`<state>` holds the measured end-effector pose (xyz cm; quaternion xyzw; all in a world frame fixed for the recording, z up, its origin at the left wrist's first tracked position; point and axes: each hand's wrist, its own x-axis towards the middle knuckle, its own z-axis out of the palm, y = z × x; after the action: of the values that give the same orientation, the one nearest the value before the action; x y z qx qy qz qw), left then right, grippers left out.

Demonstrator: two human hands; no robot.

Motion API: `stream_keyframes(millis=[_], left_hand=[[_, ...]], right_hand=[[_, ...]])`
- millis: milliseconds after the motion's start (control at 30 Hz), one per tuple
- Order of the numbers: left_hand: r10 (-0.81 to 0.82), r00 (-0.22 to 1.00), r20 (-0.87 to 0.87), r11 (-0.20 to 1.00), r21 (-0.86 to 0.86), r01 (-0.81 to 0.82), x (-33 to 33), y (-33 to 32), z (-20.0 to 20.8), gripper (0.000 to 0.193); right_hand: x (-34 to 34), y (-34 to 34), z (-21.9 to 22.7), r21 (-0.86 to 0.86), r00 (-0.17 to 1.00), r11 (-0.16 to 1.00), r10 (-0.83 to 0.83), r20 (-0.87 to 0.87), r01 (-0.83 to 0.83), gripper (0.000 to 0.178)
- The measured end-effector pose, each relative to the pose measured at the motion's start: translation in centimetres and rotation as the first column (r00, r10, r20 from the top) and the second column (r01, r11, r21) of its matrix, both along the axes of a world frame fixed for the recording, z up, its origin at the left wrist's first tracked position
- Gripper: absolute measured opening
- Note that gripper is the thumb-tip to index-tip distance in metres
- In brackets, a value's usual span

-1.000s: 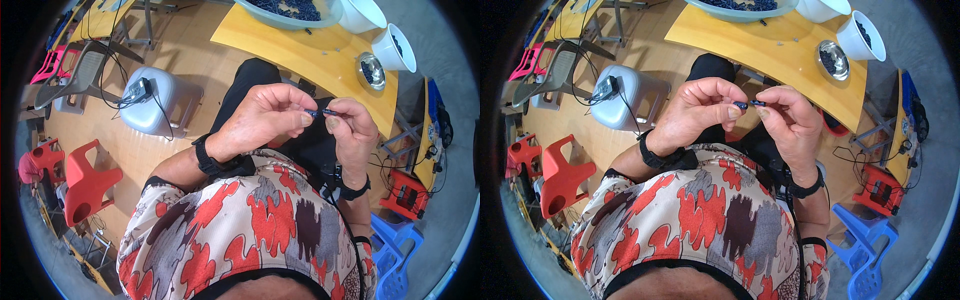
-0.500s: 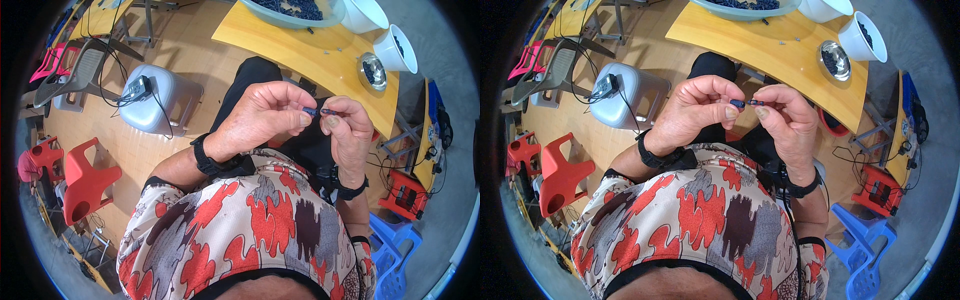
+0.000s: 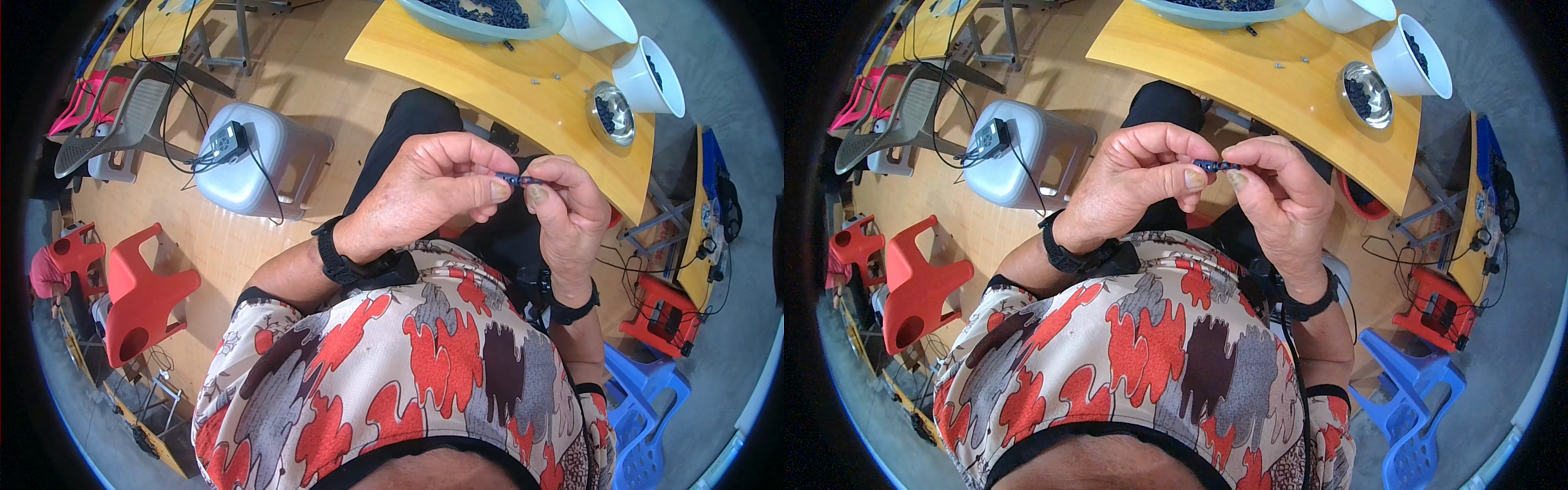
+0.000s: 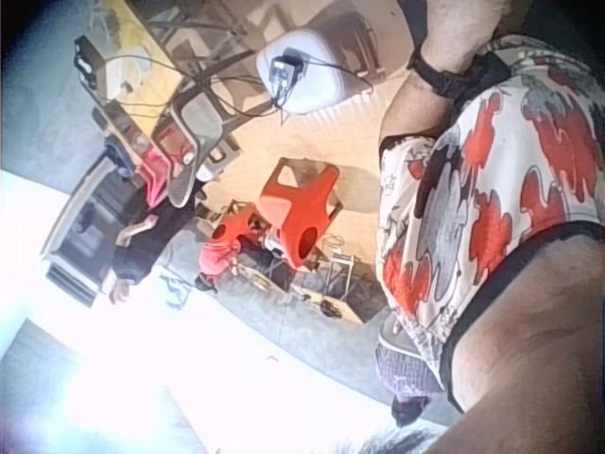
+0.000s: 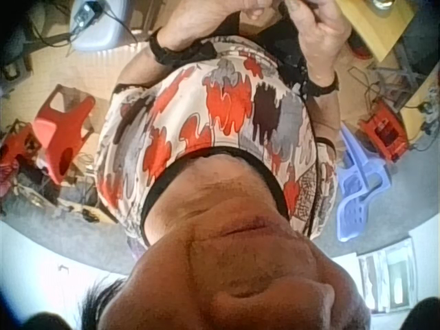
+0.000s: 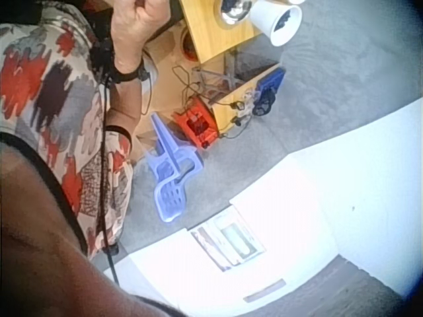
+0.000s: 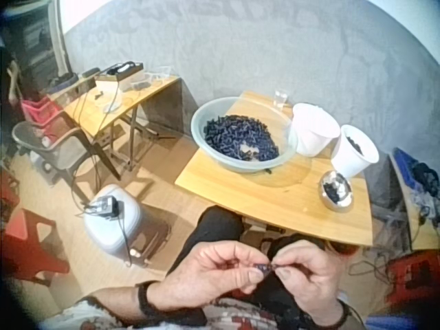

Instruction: The recorder is manually inspecting and sorting small blue plastic components from a large bowl into a smaller dish.

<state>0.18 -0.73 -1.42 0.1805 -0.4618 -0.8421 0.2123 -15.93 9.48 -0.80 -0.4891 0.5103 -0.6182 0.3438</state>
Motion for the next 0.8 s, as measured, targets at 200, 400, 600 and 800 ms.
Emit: stream_keyframes(millis=[200,400,600,800], left_hand=[[0.006,1.0,0.01,1.0,-0.008,-0.006,0.01,0.03,-0.29,0.016],[0.002,1.0,-0.018,0.999,0.032,-0.001,-0.14,0.16,-0.17,0.016],[-0.001,1.0,-0.019,0.999,0.034,0.002,-0.17,0.02,-0.16,0.016],[-0.005,1.0,0.017,1.0,0.012,0.005,-0.14,0.03,-0.29,0.016]], right_hand=[[0.22,-0.05,0.23,-0.033,0.981,0.997,-0.074,-0.179,0.069,0.019],[0.53,0.1,0.2,0.002,0.981,0.993,-0.118,-0.153,0.12,0.019],[0.62,-0.3,0.12,-0.027,0.989,0.994,-0.11,-0.096,0.108,0.019],[0.41,-0.16,0.06,-0.019,0.971,0.994,-0.111,-0.211,0.11,0.018]])
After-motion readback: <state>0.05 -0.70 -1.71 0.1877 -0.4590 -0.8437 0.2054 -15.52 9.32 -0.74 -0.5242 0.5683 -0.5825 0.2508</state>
